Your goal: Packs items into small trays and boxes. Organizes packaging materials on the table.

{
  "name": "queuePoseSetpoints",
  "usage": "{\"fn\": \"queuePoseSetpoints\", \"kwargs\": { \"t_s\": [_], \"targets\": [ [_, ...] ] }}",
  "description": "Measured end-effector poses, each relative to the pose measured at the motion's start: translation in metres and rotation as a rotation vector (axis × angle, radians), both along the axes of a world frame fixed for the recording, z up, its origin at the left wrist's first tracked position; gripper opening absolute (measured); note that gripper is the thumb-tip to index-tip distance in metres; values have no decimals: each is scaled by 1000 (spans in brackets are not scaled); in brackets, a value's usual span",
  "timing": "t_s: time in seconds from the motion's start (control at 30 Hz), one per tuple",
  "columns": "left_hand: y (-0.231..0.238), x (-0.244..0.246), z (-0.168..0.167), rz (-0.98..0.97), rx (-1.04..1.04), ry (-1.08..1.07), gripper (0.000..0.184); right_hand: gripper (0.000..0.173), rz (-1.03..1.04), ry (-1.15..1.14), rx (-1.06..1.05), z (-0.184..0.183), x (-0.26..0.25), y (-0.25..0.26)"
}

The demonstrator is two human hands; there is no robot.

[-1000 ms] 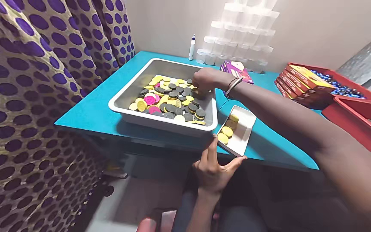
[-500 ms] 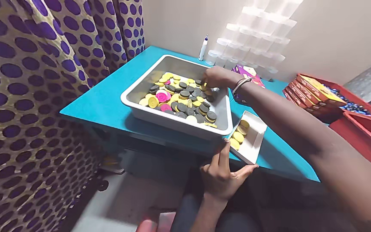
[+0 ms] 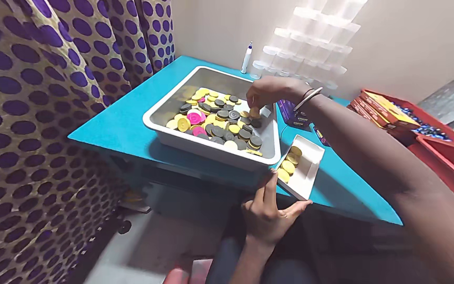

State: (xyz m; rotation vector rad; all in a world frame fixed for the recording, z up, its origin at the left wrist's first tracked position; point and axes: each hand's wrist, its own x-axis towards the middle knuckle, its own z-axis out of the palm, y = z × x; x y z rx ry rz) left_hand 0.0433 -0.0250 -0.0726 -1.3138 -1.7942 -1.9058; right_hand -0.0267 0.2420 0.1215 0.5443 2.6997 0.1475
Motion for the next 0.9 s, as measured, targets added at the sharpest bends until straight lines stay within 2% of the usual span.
{"fn": "queuePoseSetpoints", "kwargs": {
  "t_s": [0.1, 0.23, 0.33, 0.4, 0.47, 0.53, 0.67, 0.73, 0.83, 0.9],
  "targets": [
    [1, 1, 0, 0, 8, -2, 81, 10, 7, -127, 37, -6, 1, -4],
    [1, 1, 0, 2, 15, -4, 80, 33, -69, -135, 36, -13, 0, -6],
    [1, 0, 0, -10, 12, -4, 80, 20, -48, -162, 94, -16, 0, -6],
    [1, 1, 0, -9, 4, 2, 81, 20, -41, -151, 106, -15, 1, -5],
    [1, 1, 0, -11, 11, 4, 81, 21, -55, -23, 105, -11, 7, -12],
    [1, 1, -1, -19, 16, 7, 80, 21, -94, 201, 158, -4, 24, -30],
    [1, 1, -1, -7, 22, 14, 82, 19, -148, 681, 203, 7, 86, -70],
    [1, 0, 0, -13, 19, 16, 82, 19, -244, 739, 188, 6, 126, -87],
    [3, 1, 0, -20, 36, 10, 83, 17, -413, 707, 65, -7, 172, -92],
    [3, 3, -1, -23, 45, 17, 84, 16, -435, 698, 22, -22, 191, -90]
  ]
}}
